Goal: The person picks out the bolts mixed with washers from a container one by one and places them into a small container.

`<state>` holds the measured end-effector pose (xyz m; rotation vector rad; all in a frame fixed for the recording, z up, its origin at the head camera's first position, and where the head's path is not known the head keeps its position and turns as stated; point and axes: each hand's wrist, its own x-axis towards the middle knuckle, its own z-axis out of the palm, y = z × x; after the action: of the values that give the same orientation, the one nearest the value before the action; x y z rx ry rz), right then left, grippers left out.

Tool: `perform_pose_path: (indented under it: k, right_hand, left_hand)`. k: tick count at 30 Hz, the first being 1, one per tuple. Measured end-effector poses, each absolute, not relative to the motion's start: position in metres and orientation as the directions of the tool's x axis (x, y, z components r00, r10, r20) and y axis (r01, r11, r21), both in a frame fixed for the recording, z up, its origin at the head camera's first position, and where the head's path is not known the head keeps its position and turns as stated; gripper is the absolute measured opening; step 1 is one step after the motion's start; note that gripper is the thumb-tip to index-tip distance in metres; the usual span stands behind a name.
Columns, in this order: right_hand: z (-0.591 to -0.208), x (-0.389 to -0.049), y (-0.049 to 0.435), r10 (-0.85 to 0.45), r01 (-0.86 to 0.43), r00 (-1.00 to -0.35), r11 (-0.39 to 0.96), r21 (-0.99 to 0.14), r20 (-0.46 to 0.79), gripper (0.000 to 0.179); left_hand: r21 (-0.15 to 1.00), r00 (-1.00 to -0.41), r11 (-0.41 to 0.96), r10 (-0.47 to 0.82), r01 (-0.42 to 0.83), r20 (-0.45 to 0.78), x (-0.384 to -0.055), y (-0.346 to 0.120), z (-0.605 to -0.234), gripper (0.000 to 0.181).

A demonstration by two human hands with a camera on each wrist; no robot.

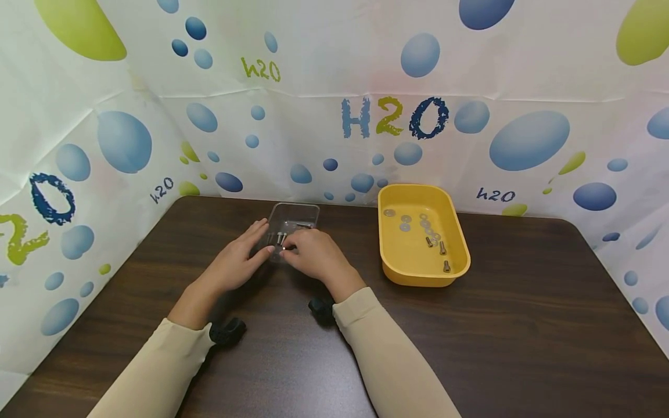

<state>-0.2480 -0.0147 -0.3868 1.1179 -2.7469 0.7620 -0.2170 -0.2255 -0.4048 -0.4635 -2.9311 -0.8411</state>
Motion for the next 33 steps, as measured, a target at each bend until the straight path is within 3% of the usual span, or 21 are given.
perform_pose_path:
  k: [33]
  right_hand:
    - [-0.3878,-0.2488,-0.0128,-0.630,-0.679,-0.725,0.584,-0.445,0.279,0.020]
  left_hand:
    - [0.516,-0.954,0.803,0.269,0.299,0.134,-0.2168,-0.2252,-0.4045,0.068]
